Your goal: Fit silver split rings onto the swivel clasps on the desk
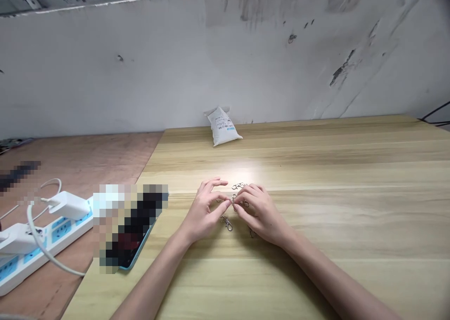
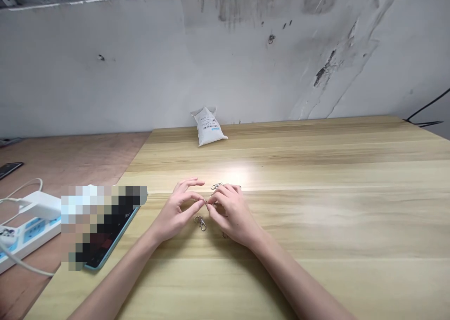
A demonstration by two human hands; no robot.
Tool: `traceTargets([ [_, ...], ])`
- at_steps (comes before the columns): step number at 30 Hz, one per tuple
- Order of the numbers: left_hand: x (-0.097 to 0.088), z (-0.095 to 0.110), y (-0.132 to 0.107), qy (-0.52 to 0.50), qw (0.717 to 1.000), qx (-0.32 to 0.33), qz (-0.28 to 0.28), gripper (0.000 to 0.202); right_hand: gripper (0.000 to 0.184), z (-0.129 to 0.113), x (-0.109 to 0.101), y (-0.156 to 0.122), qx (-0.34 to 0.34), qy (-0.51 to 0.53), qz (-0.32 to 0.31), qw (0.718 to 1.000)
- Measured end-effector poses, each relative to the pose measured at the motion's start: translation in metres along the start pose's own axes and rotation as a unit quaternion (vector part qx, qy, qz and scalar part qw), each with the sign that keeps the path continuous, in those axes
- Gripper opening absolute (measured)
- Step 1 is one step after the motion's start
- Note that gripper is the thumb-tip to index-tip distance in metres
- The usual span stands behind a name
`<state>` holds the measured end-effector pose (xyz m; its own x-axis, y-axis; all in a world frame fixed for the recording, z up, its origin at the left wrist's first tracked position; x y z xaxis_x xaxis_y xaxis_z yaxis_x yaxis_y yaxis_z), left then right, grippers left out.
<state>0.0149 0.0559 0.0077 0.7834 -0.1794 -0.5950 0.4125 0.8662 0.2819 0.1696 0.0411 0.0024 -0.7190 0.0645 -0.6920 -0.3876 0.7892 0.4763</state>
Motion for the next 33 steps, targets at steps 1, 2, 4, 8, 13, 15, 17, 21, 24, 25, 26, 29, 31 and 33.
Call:
traceTargets([
  [1, 0.000, 0.000, 0.000, -0.004, 1.000, -0.003, -0.001, 0.013, 0.009, 0.000, -0.001, 0.000, 0.006, 0.005, 0.002, 1.000],
  [2, 0.000, 0.000, 0.000, -0.008, 1.000, -0.005, -0.002, 0.013, 0.009, 0.000, -0.002, 0.000, 0.014, 0.010, 0.005, 1.000],
  [4, 0.000, 0.001, 0.000, -0.016, 1.000, -0.006, -0.002, 0.012, 0.009, 0.001, -0.004, 0.000, 0.029, 0.023, 0.011, 0.999],
  [8, 0.000, 0.002, -0.001, -0.044, 0.999, -0.015, -0.004, 0.012, 0.009, 0.003, -0.005, 0.000, 0.063, 0.048, 0.013, 0.997],
  [13, 0.001, 0.000, 0.001, -0.108, 0.992, -0.056, -0.018, 0.016, 0.012, -0.001, -0.003, 0.000, 0.067, 0.069, -0.002, 0.995],
  [15, 0.002, -0.001, 0.001, -0.119, 0.991, -0.065, -0.022, 0.017, 0.013, -0.003, -0.002, 0.000, 0.053, 0.076, -0.007, 0.996],
  [17, 0.002, -0.001, 0.001, -0.104, 0.993, -0.057, -0.014, 0.015, 0.015, -0.005, -0.002, -0.001, 0.039, 0.073, -0.009, 0.997],
  [21, -0.002, 0.001, 0.000, -0.029, 0.999, -0.005, 0.031, 0.011, 0.013, -0.006, -0.002, 0.000, 0.007, 0.037, 0.005, 0.999],
  [24, -0.005, 0.004, -0.001, 0.020, 0.998, 0.034, 0.058, 0.011, 0.010, -0.005, -0.003, 0.000, -0.003, 0.024, 0.025, 0.999],
  [25, -0.005, 0.005, -0.002, 0.036, 0.996, 0.047, 0.067, 0.010, 0.010, -0.004, -0.004, 0.001, -0.001, 0.028, 0.030, 0.999],
  [26, -0.006, 0.007, -0.002, 0.051, 0.994, 0.062, 0.075, 0.010, 0.009, -0.003, -0.004, 0.001, 0.003, 0.033, 0.036, 0.999],
  [29, -0.007, 0.011, -0.003, 0.095, 0.985, 0.107, 0.095, 0.011, 0.009, -0.002, -0.006, 0.002, 0.011, 0.047, 0.048, 0.998],
  [31, -0.006, 0.014, -0.004, 0.116, 0.980, 0.128, 0.100, 0.012, 0.009, -0.002, -0.007, 0.002, 0.012, 0.048, 0.053, 0.997],
  [33, -0.005, 0.015, -0.005, 0.130, 0.977, 0.136, 0.095, 0.013, 0.010, -0.002, -0.008, 0.002, 0.013, 0.040, 0.056, 0.998],
])
Point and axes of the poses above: each hand's wrist, its own y-axis towards the middle knuckle, its own x-axis out of the palm, z = x × y, the point moved 5 cm from there along y, towards the middle knuckle, and after that the axes turned 3 degrees about -y, right-handed, at the moved point
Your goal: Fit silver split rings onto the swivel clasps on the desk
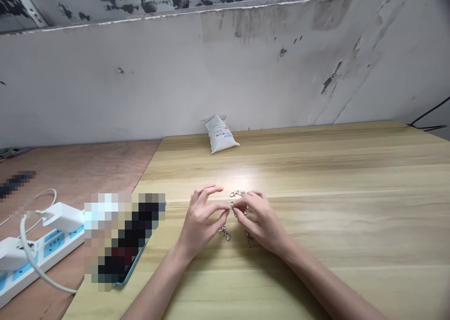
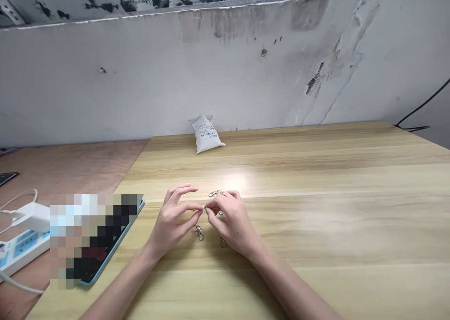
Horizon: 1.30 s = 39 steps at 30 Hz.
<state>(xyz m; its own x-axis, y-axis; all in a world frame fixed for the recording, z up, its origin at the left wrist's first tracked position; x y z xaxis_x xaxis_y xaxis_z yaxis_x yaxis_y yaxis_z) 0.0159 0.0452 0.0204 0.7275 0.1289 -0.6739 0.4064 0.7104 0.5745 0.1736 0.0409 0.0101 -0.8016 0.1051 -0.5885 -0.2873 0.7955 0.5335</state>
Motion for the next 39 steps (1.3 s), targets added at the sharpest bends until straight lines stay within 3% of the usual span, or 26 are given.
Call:
traceTargets([
  [9, 0.005, 0.002, -0.001, -0.041, 0.999, -0.012, -0.029, 0.011, 0.008, 0.002, 0.003, -0.001, 0.009, -0.013, 0.004, 1.000],
  [16, 0.012, -0.017, -0.003, -0.185, 0.964, -0.183, -0.061, 0.018, 0.010, 0.006, 0.005, 0.000, 0.041, 0.044, -0.026, 0.998],
  [20, 0.014, -0.023, -0.004, -0.243, 0.940, -0.228, -0.070, 0.022, 0.020, 0.002, 0.010, -0.001, -0.008, 0.016, -0.035, 0.999],
  [23, 0.015, -0.025, -0.004, -0.249, 0.936, -0.238, -0.074, 0.022, 0.019, -0.001, 0.012, -0.002, -0.040, -0.010, -0.028, 0.999],
  [32, 0.018, -0.024, -0.005, -0.212, 0.945, -0.235, -0.082, 0.023, 0.003, 0.002, 0.012, -0.003, -0.050, -0.025, -0.027, 0.998],
  [39, 0.017, -0.027, -0.004, -0.204, 0.944, -0.247, -0.084, 0.018, 0.012, -0.001, 0.013, -0.003, -0.059, -0.105, -0.001, 0.993],
])
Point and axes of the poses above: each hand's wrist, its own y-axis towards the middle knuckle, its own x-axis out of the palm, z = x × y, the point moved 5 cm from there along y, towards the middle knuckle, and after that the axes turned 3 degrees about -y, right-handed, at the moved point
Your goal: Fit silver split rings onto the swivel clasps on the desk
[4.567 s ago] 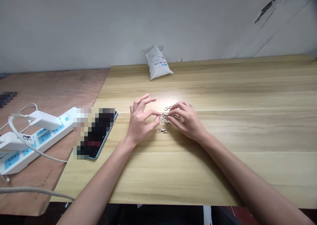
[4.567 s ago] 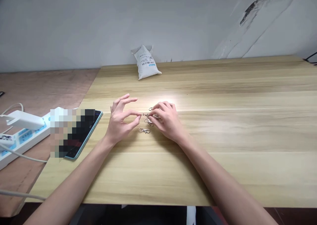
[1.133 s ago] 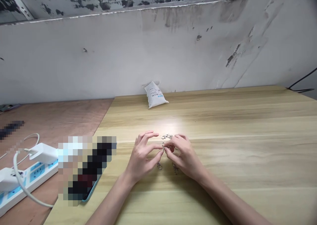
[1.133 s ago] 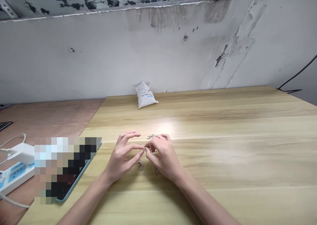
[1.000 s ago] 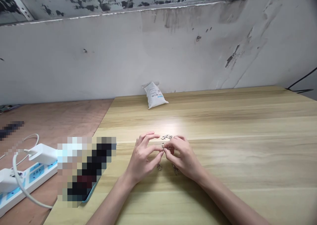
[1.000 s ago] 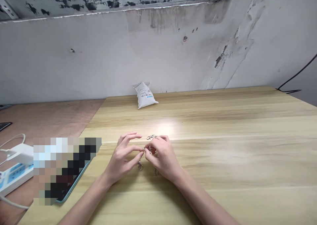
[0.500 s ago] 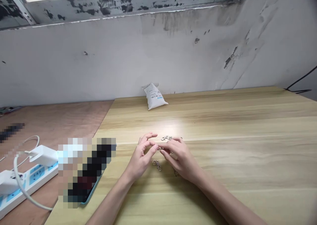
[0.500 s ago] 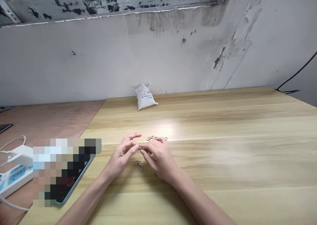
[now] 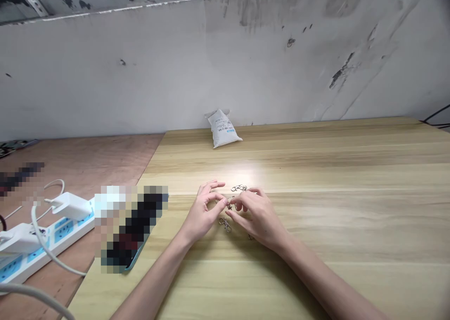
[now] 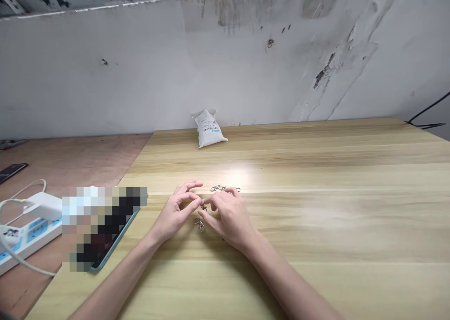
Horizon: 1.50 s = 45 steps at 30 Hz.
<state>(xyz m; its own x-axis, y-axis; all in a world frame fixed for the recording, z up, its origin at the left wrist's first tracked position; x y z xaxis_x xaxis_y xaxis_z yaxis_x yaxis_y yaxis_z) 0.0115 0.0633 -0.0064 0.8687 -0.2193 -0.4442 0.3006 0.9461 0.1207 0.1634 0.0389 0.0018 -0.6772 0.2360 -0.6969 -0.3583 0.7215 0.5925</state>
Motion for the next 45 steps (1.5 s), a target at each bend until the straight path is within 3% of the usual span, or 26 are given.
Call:
traceTargets([
  [8, -0.003, 0.000, 0.000, -0.013, 1.000, 0.000, 0.004, 0.018, 0.013, -0.009, -0.005, 0.002, -0.003, -0.040, 0.026, 0.999],
  [11, -0.002, 0.002, 0.000, -0.023, 1.000, 0.004, -0.013, 0.020, 0.011, -0.006, -0.006, 0.001, 0.015, 0.028, 0.001, 1.000],
  [15, -0.001, 0.005, -0.002, -0.007, 1.000, 0.013, -0.005, 0.015, 0.013, 0.001, -0.004, -0.001, 0.089, 0.135, -0.031, 0.986],
  [18, -0.003, 0.013, -0.005, 0.057, 0.994, 0.080, 0.041, 0.006, 0.015, 0.002, -0.002, -0.002, 0.131, 0.153, -0.036, 0.979],
  [21, -0.002, 0.024, -0.010, 0.142, 0.972, 0.177, 0.058, 0.010, 0.015, 0.002, -0.002, -0.003, 0.149, 0.150, -0.037, 0.977],
  [24, -0.002, 0.029, -0.013, 0.190, 0.956, 0.215, 0.065, 0.013, 0.014, 0.002, -0.002, -0.003, 0.154, 0.143, -0.033, 0.977],
  [45, -0.001, 0.028, -0.013, 0.245, 0.939, 0.235, 0.050, 0.014, 0.013, 0.004, 0.001, -0.005, 0.138, 0.107, -0.033, 0.984],
])
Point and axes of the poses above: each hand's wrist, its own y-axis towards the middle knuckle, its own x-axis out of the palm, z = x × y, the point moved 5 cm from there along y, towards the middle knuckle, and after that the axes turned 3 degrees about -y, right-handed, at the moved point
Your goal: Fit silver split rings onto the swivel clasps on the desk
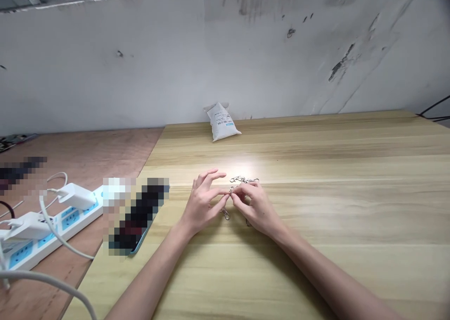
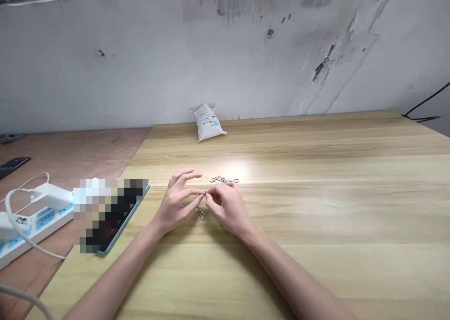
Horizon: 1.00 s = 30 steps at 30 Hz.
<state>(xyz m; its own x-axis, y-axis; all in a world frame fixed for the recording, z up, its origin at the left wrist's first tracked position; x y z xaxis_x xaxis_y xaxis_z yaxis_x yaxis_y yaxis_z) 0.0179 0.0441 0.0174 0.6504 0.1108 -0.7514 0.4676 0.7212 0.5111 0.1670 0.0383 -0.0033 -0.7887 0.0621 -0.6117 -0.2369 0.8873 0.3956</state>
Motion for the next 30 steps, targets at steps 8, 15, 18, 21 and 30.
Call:
traceTargets([
  [8, -0.001, 0.001, 0.000, 0.012, 1.000, 0.018, -0.006, 0.015, 0.014, 0.000, 0.003, -0.001, -0.015, -0.008, 0.000, 1.000],
  [15, -0.001, 0.002, 0.001, 0.023, 0.999, 0.033, -0.016, 0.016, 0.014, 0.000, 0.002, 0.000, -0.010, 0.000, -0.010, 1.000],
  [18, -0.001, 0.001, 0.001, 0.018, 0.999, 0.036, -0.015, 0.015, 0.014, -0.001, 0.002, 0.000, -0.005, 0.002, -0.009, 1.000],
  [21, -0.001, 0.002, 0.001, 0.028, 0.999, 0.041, -0.014, 0.015, 0.015, -0.002, 0.001, 0.000, -0.005, 0.001, -0.006, 1.000],
  [30, 0.002, 0.010, 0.002, 0.108, 0.990, 0.086, -0.008, 0.016, 0.017, 0.000, 0.004, -0.001, -0.017, 0.000, -0.014, 1.000],
])
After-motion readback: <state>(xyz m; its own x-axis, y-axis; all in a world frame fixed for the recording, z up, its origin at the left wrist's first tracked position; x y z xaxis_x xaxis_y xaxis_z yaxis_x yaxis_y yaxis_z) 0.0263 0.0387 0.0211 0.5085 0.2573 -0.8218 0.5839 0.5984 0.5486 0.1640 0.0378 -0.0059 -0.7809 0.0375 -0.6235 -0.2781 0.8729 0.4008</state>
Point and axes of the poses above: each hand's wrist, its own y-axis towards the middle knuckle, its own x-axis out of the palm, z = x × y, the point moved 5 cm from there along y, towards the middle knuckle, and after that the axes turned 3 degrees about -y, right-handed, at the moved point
